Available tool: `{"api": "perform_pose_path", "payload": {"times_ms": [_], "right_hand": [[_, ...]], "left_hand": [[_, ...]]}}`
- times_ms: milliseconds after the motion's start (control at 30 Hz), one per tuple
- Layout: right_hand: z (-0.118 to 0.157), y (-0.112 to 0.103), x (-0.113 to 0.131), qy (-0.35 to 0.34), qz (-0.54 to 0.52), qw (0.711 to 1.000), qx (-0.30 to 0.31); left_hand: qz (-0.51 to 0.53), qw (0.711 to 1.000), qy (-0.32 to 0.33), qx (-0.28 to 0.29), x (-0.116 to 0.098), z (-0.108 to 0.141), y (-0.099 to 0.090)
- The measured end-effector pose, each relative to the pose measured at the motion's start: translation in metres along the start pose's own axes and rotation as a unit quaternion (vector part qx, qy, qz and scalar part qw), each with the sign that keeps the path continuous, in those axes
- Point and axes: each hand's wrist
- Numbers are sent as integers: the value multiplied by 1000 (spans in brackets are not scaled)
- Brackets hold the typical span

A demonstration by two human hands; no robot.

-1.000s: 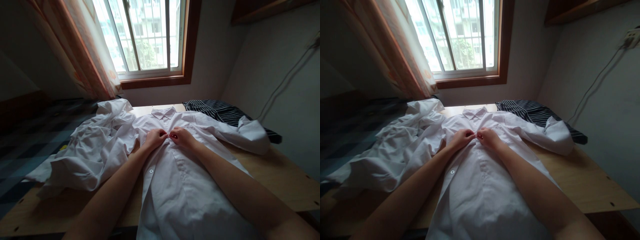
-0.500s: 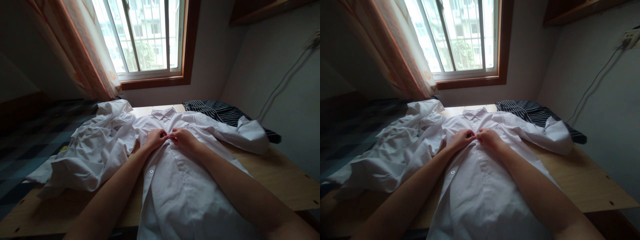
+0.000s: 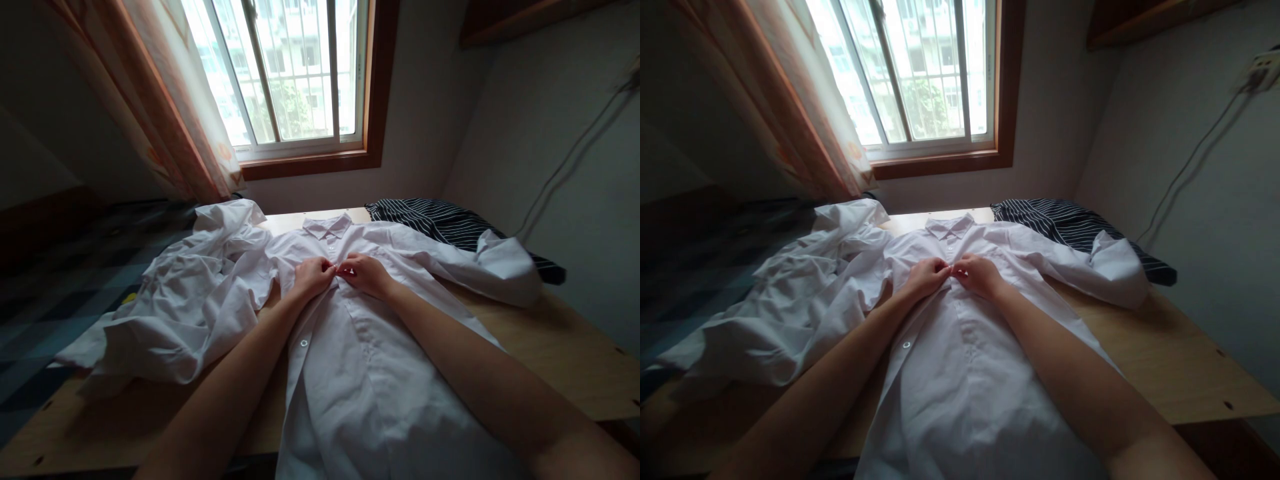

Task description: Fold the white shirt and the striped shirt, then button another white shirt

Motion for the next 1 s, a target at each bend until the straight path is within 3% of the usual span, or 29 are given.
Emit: {"api": "perform_pose_path", "payload": {"times_ms": [133, 400, 567, 800, 1000], "right_hand": [[1, -1, 3, -21, 28, 999, 4], [-1, 2, -1, 64, -48, 997, -22], [-5, 1, 3, 95, -49, 994, -8], [-7, 6, 14, 85, 36, 995, 24], [-9, 5, 12, 109, -6, 994, 27]], "left_hand": [[-24, 999, -11, -22, 1, 0, 3], [-4, 999, 11, -33, 11, -5, 7], [20, 999, 16, -31, 14, -8, 8], [55, 997, 25, -37, 17, -9, 10], [82, 995, 60, -19, 24, -10, 10]]}}
Point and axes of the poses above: each hand's wrist, its own z-axis away from the middle knuckle, its own y-axis out of the palm, x = y × z, and after that the axes turned 6 degrees about -x, right-handed
